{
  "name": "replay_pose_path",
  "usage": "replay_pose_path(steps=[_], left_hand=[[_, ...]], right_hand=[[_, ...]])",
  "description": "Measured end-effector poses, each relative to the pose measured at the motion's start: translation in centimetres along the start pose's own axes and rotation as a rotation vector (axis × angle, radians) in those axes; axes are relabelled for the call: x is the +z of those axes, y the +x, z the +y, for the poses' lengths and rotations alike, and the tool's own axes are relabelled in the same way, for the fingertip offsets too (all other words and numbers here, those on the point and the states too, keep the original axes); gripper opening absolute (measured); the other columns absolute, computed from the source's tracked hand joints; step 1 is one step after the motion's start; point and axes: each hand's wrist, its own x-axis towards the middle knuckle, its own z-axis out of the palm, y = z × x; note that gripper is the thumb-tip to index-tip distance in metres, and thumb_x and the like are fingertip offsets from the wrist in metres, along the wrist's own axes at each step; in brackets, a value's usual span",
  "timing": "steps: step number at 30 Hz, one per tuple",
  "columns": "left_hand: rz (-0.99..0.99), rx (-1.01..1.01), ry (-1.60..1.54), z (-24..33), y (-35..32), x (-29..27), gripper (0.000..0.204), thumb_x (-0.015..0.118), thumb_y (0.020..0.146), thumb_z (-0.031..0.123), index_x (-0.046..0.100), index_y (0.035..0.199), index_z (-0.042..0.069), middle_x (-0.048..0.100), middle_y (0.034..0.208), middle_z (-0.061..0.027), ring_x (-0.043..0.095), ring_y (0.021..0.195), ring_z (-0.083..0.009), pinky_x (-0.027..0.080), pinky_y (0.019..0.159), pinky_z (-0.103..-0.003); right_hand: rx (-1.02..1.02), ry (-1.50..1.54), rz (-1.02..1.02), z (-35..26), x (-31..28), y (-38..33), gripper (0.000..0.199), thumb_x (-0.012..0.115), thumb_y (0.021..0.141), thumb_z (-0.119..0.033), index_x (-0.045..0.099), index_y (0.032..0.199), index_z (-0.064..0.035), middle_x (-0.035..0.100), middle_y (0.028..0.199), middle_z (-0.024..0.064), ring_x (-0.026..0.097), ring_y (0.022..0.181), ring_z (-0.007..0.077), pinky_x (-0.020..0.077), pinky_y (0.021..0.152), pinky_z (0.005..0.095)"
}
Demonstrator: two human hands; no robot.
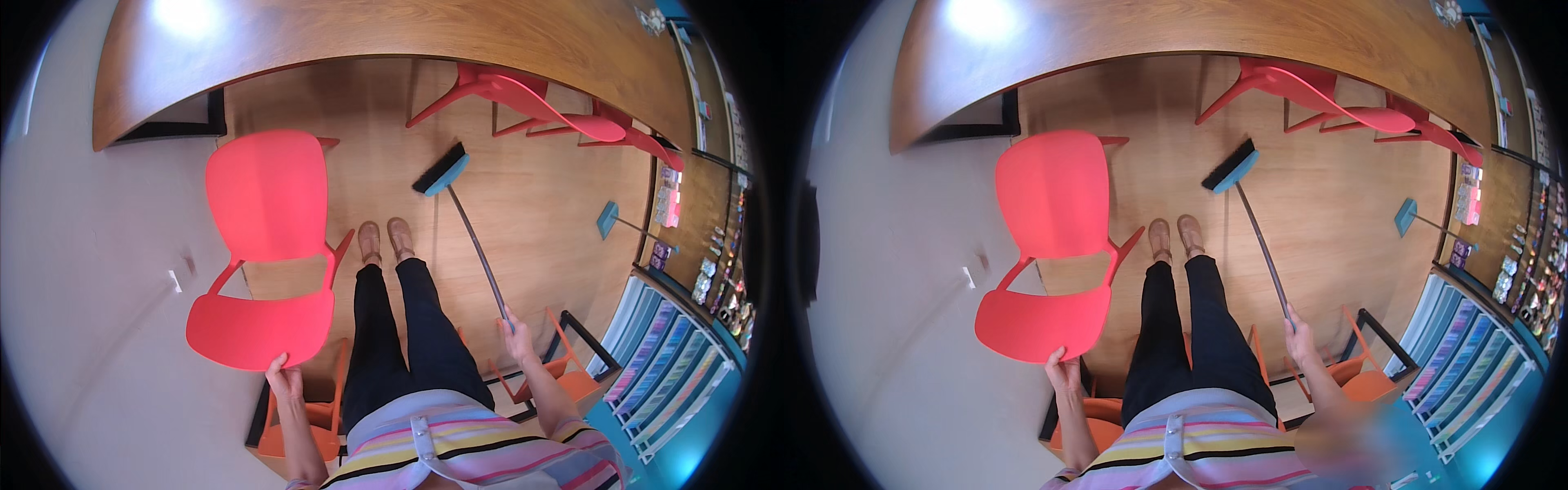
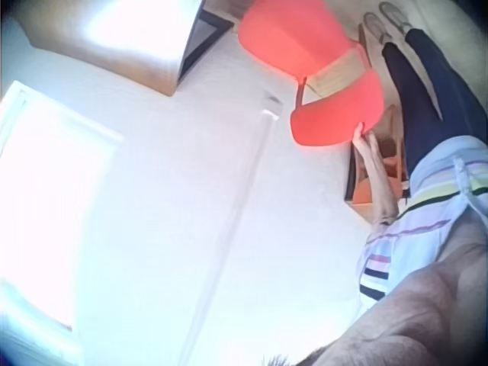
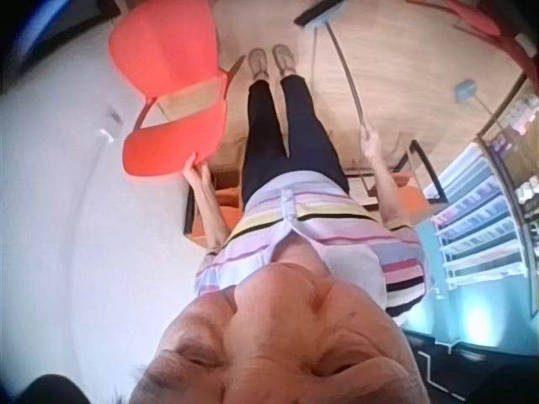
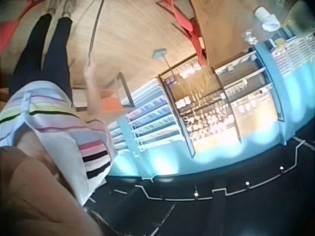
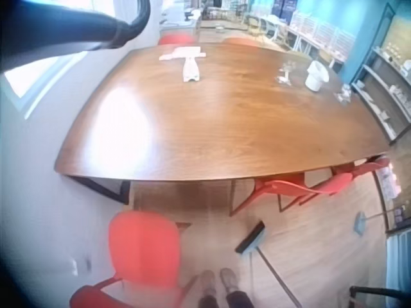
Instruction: The person sweeps a wooden floor in a retail space using a broom and dustpan, moving orange and red chairs aside to reach under a table. They sweep debris into a dustpan and later use a small yellow brush and dustpan to collect scattered confetti-like items.
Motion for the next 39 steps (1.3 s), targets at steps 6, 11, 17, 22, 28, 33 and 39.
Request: replay_pose_path(steps=[6, 11, 17, 22, 28, 33, 39], left_hand=[[-0.076, 0.086, -0.033, 3.3, 5.7, 8.0, 0.046, 0.058, 0.074, -0.001, 0.045, 0.118, -0.004, 0.052, 0.117, -0.0142, 0.051, 0.110, -0.0294, 0.043, 0.096, -0.046], [-0.223, 0.181, -0.016, 7.0, 13.9, 16.8, 0.038, 0.061, 0.081, 0.006, 0.046, 0.114, -0.005, 0.051, 0.118, -0.0174, 0.050, 0.111, -0.0314, 0.039, 0.100, -0.050], [-0.423, 0.117, -0.168, 12.0, 20.4, 26.1, 0.049, 0.062, 0.085, 0.020, 0.040, 0.121, -0.004, 0.042, 0.123, -0.0224, 0.042, 0.117, -0.0366, 0.036, 0.101, -0.056], [-0.493, 0.052, -0.332, 13.7, 22.6, 27.7, 0.065, 0.068, 0.080, 0.023, 0.032, 0.128, -0.002, 0.024, 0.134, -0.0272, 0.028, 0.126, -0.0444, 0.033, 0.102, -0.061], [-0.415, 0.216, -0.250, 15.4, 27.4, 30.4, 0.075, 0.072, 0.077, 0.023, 0.027, 0.130, -0.006, 0.030, 0.131, -0.0274, 0.035, 0.121, -0.0471, 0.042, 0.096, -0.056], [-0.453, 0.089, -0.228, 14.3, 26.6, 30.6, 0.080, 0.076, 0.071, 0.027, 0.030, 0.134, 0.006, 0.026, 0.137, -0.0238, 0.033, 0.123, -0.0446, 0.041, 0.099, -0.052], [-0.423, 0.163, -0.118, 10.8, 23.3, 30.5, 0.091, 0.073, 0.069, 0.043, 0.023, 0.135, 0.003, 0.026, 0.137, -0.0250, 0.039, 0.121, -0.0420, 0.042, 0.097, -0.054]], right_hand=[[0.100, -0.004, -0.014, -1.0, 1.3, -2.2, 0.038, 0.050, 0.091, -0.013, 0.048, 0.128, -0.0085, 0.059, 0.113, 0.0197, 0.059, 0.105, 0.0236, 0.0437, 0.088, 0.0288], [0.042, -0.002, 0.045, -1.8, 2.4, -2.4, 0.039, 0.050, 0.090, -0.017, 0.048, 0.129, -0.0218, 0.059, 0.100, 0.0246, 0.062, 0.089, 0.0343, 0.0476, 0.075, 0.0372], [0.055, 0.006, 0.039, -1.6, 2.5, -1.6, 0.041, 0.051, 0.089, -0.017, 0.047, 0.129, -0.0224, 0.059, 0.098, 0.0255, 0.062, 0.086, 0.0365, 0.0481, 0.074, 0.0378], [-0.219, 0.017, 0.164, 2.8, 1.6, 2.1, 0.039, 0.051, 0.089, -0.016, 0.050, 0.127, -0.0224, 0.059, 0.096, 0.0258, 0.062, 0.082, 0.0366, 0.0484, 0.071, 0.0376], [-0.181, -0.172, 0.076, -0.9, -3.0, 12.0, 0.037, 0.054, 0.088, -0.011, 0.055, 0.122, -0.0237, 0.061, 0.095, 0.0228, 0.060, 0.073, 0.0319, 0.0482, 0.068, 0.0352], [-0.161, 0.059, 0.051, 3.5, -4.3, 15.7, 0.035, 0.054, 0.088, -0.012, 0.055, 0.122, -0.0206, 0.062, 0.103, 0.0182, 0.060, 0.084, 0.0273, 0.0475, 0.077, 0.0312], [-0.020, -0.063, 0.082, 9.7, -6.2, 10.6, 0.036, 0.054, 0.088, -0.012, 0.055, 0.123, -0.0181, 0.061, 0.109, 0.0173, 0.061, 0.096, 0.0272, 0.0460, 0.084, 0.0325]])
